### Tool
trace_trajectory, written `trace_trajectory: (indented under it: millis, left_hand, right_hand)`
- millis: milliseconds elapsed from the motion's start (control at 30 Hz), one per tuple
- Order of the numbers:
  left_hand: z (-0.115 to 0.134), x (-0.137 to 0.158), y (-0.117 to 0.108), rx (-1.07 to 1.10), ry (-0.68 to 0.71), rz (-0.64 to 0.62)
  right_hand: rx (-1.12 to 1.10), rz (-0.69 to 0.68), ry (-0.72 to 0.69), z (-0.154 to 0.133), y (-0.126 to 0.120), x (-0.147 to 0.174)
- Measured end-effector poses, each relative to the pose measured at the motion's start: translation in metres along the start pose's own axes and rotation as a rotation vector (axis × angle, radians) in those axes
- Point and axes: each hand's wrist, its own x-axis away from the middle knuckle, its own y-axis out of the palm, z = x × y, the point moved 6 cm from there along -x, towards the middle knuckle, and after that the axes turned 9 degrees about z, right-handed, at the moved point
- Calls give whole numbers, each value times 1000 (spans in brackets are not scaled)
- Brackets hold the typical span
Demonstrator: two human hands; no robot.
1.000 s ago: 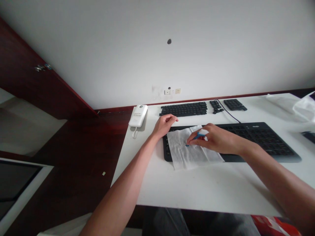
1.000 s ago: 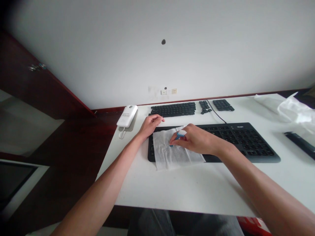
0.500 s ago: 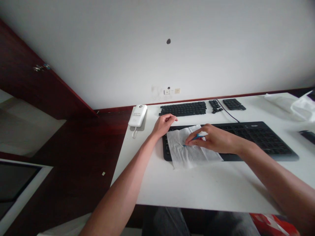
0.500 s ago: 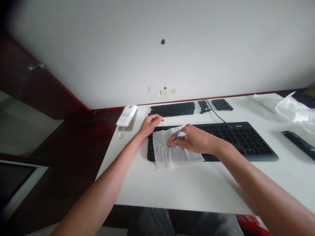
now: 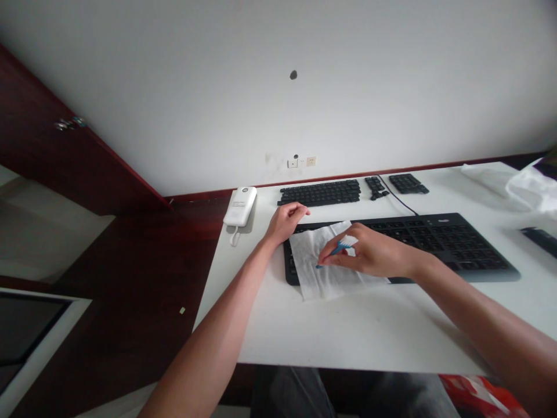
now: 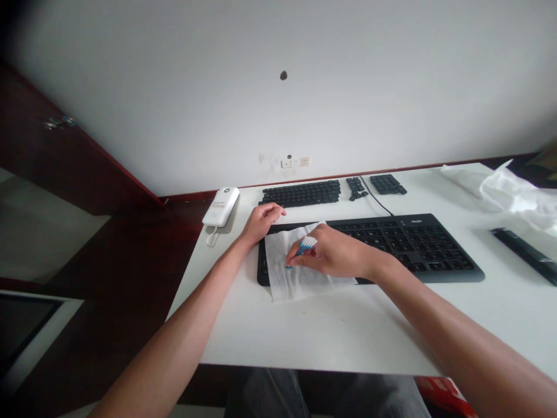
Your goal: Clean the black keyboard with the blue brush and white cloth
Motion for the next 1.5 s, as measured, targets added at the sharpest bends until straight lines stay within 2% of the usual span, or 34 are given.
trace_trajectory:
  millis: [100, 433, 667, 1000, 1300, 1500]
  left_hand:
    - [0, 0, 0, 5, -4, -4]
    - [0, 0, 0, -30, -15, -11]
    - [-2, 1, 0, -27, -19, -7]
    - [2, 0, 1, -12, -7, -8]
    - [0, 0, 1, -18, -17, -8]
    - [0, 0, 1, -11, 14, -6]
  right_hand:
    - [8, -40, 33, 1, 7, -1]
    - [-32, -3, -13, -1, 4, -2]
    - [10, -48, 52, -1, 9, -3]
    - [-1, -67, 55, -6, 8, 0]
    - [23, 12, 11, 1, 8, -4]
    - [41, -64, 54, 2, 9, -1]
